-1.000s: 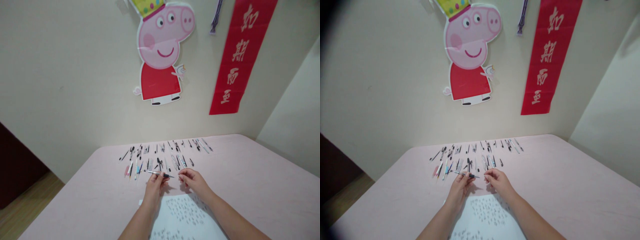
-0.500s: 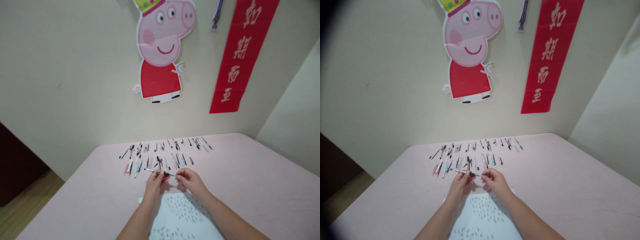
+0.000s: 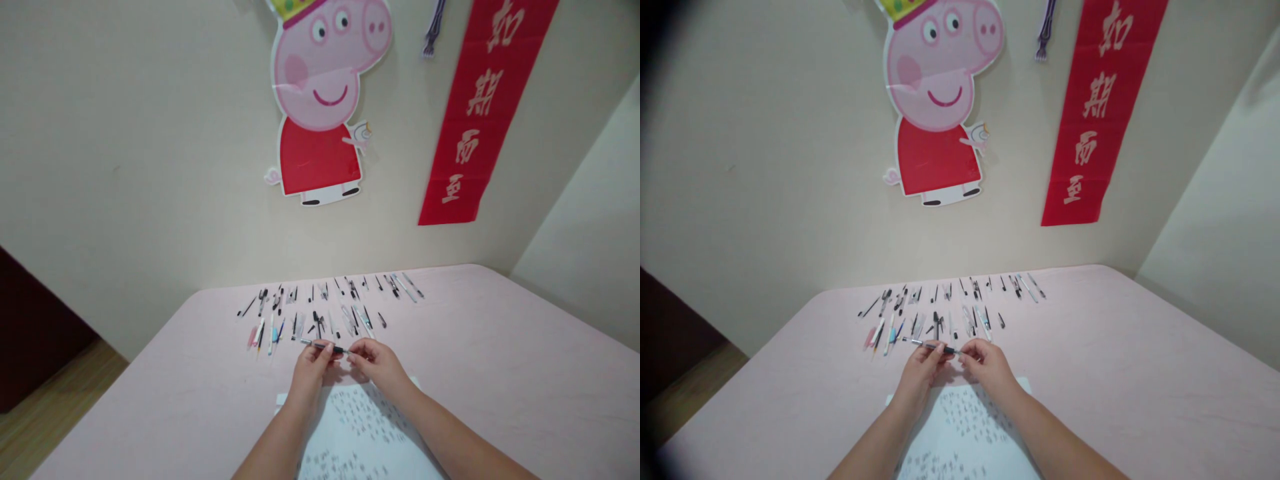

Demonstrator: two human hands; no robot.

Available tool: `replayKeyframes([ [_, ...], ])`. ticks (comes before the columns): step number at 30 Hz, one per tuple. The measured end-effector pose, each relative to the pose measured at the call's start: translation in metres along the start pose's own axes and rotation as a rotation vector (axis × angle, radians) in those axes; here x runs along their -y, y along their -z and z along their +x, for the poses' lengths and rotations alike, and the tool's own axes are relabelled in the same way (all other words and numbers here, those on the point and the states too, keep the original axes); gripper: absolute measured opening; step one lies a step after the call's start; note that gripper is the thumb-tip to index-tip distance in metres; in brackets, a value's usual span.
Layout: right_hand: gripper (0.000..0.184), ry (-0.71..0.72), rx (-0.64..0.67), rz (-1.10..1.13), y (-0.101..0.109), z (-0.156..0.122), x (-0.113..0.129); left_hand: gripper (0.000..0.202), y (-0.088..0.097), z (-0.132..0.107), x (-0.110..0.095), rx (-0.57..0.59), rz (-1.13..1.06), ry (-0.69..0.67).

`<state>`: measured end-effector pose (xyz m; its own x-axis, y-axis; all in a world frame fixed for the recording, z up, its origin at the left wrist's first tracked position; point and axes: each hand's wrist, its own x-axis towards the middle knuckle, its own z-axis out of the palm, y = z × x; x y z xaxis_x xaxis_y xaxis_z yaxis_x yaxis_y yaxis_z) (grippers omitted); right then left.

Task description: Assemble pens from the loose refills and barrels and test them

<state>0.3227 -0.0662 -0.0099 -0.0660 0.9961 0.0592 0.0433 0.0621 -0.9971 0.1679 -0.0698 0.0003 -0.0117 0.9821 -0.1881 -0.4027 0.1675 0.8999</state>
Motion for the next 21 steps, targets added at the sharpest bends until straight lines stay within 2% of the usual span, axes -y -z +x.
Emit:
replayKeyframes([
  [13,0.020,0.045,-0.006,-0.116,0.001,-0.004,0.013,0.042,-0.002,-0.003,-0.002,0.006,0.042,0.004],
  [21,0.035,0.076,0.112,-0.121,0.004,-0.004,0.005,0.038,-0.003,-0.003,-0.003,0.037,0.057,-0.003],
])
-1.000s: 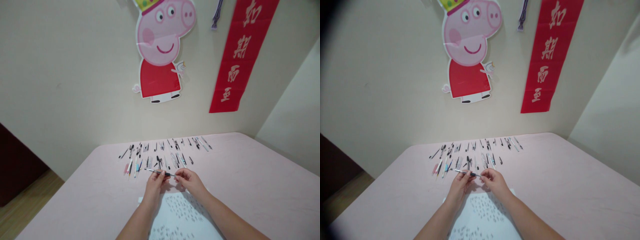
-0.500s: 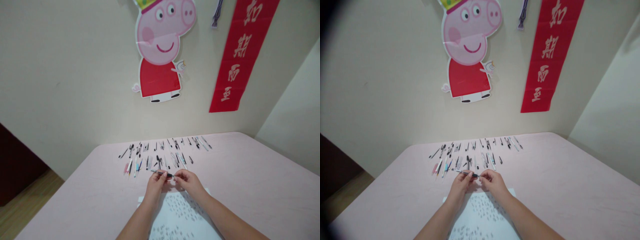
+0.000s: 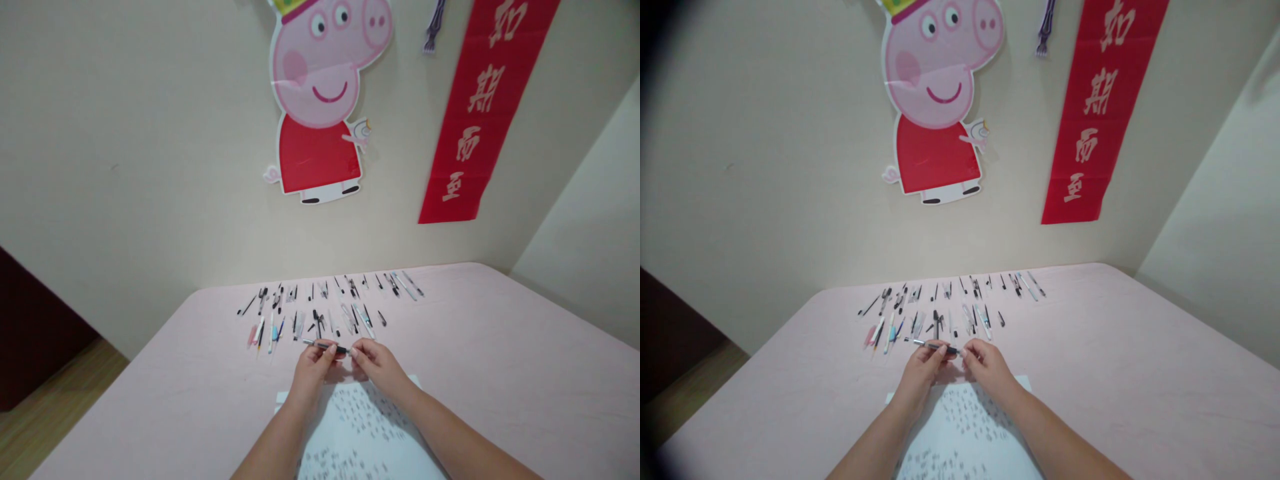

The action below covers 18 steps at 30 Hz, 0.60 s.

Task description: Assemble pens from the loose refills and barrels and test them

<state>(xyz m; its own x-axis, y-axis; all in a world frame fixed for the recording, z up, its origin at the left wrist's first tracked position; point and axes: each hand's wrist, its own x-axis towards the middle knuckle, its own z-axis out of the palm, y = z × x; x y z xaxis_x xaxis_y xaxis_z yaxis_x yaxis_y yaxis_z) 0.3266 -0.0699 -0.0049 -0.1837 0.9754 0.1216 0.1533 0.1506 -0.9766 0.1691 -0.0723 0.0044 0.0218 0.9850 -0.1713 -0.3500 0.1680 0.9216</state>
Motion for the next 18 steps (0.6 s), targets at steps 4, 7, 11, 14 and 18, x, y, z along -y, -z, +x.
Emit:
replayKeyframes([
  [4,0.045,-0.014,0.051,0.000,-0.0007,0.0003,-0.0039,0.036,0.0007,0.0005,0.0010,0.020,0.024,-0.003],
  [7,0.041,-0.008,0.057,0.011,-0.0004,0.0001,-0.0029,0.035,0.0016,0.0003,0.0015,0.022,0.038,-0.008],
  [11,0.026,0.081,-0.003,-0.070,0.0006,-0.0009,0.0036,0.034,0.0017,-0.0012,0.0003,0.013,0.027,-0.022],
  [14,0.025,0.104,0.015,-0.090,0.0010,-0.0018,0.0051,0.033,0.0008,-0.0023,-0.0009,0.022,0.022,-0.017],
  [18,0.040,0.069,0.060,-0.088,0.0013,-0.0021,0.0008,0.033,-0.0002,-0.0027,-0.0010,0.035,0.020,-0.014],
])
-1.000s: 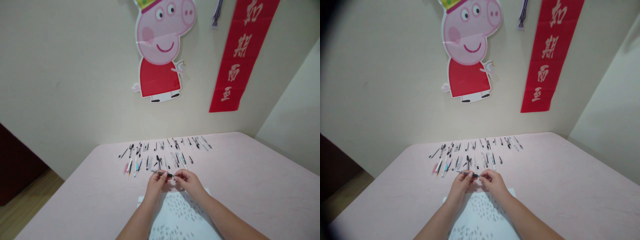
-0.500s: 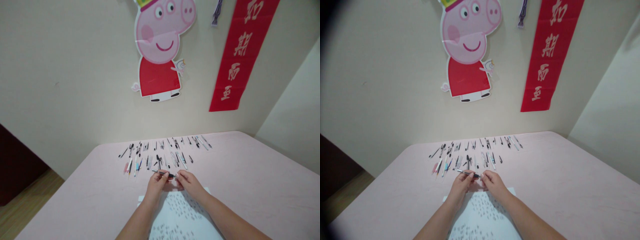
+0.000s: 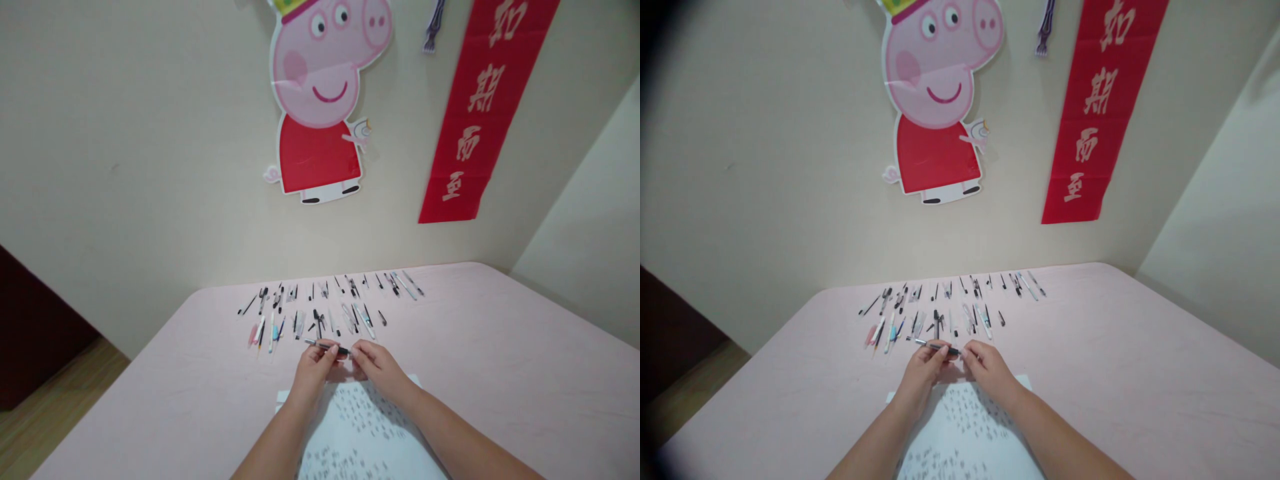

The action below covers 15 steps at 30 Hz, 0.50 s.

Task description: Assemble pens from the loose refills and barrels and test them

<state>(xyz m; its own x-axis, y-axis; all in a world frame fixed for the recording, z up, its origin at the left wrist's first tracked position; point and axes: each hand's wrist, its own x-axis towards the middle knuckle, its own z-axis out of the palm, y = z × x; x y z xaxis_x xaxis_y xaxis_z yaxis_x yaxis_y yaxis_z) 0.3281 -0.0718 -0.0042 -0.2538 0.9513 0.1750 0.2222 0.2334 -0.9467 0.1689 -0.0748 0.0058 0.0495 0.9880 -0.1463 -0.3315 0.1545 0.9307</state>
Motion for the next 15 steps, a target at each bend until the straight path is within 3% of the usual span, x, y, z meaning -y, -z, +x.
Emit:
replayKeyframes([
  [3,0.044,-0.035,0.009,0.021,0.0000,0.0001,-0.0007,0.034,-0.0001,0.0001,0.0000,-0.004,-0.004,0.001],
  [9,0.023,0.031,-0.079,-0.026,0.0002,0.0000,0.0041,0.035,-0.0008,-0.0010,-0.0020,-0.023,0.000,0.000],
  [15,0.033,0.055,-0.042,-0.066,0.0019,0.0000,0.0029,0.034,0.0002,0.0006,0.0004,-0.005,-0.008,-0.001],
])
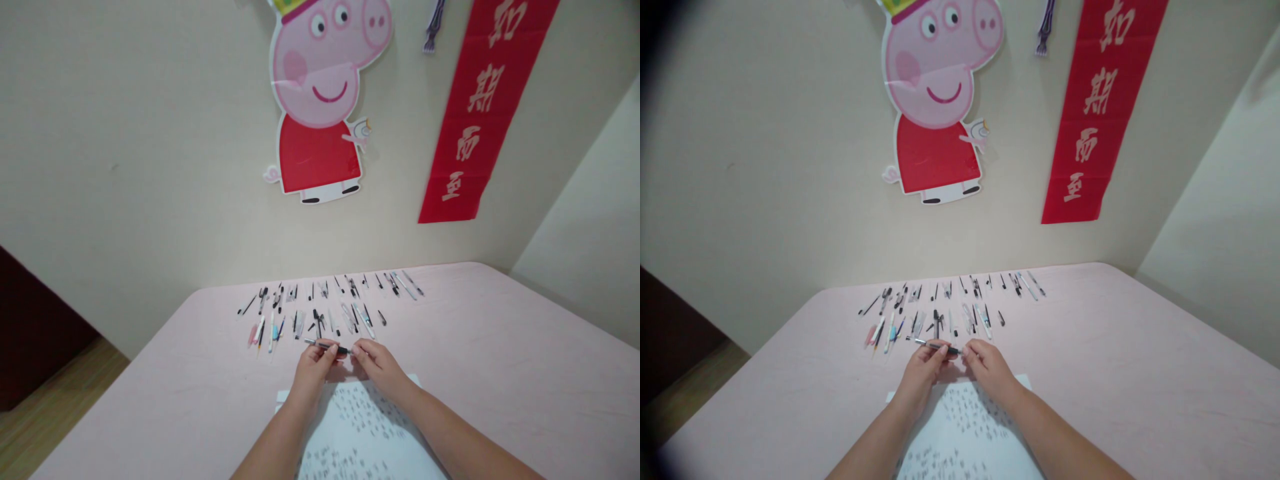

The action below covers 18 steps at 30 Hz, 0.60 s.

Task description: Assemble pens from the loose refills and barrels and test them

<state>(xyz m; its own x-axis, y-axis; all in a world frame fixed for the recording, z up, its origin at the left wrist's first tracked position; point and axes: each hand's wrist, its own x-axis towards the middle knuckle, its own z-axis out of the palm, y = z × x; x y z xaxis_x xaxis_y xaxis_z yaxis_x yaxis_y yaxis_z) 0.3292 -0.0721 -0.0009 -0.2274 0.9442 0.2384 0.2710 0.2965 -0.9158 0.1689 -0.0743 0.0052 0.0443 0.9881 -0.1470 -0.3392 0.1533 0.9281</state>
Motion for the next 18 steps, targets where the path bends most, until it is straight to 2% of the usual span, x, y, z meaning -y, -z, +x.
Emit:
replayKeyframes([
  [5,0.015,0.022,-0.021,-0.016,-0.0008,-0.0001,-0.0004,0.033,0.0005,0.0003,0.0005,0.005,-0.001,-0.003],
  [18,0.026,0.009,0.038,0.025,-0.0007,-0.0015,-0.0026,0.035,0.0002,-0.0014,-0.0014,0.018,0.035,0.002],
])
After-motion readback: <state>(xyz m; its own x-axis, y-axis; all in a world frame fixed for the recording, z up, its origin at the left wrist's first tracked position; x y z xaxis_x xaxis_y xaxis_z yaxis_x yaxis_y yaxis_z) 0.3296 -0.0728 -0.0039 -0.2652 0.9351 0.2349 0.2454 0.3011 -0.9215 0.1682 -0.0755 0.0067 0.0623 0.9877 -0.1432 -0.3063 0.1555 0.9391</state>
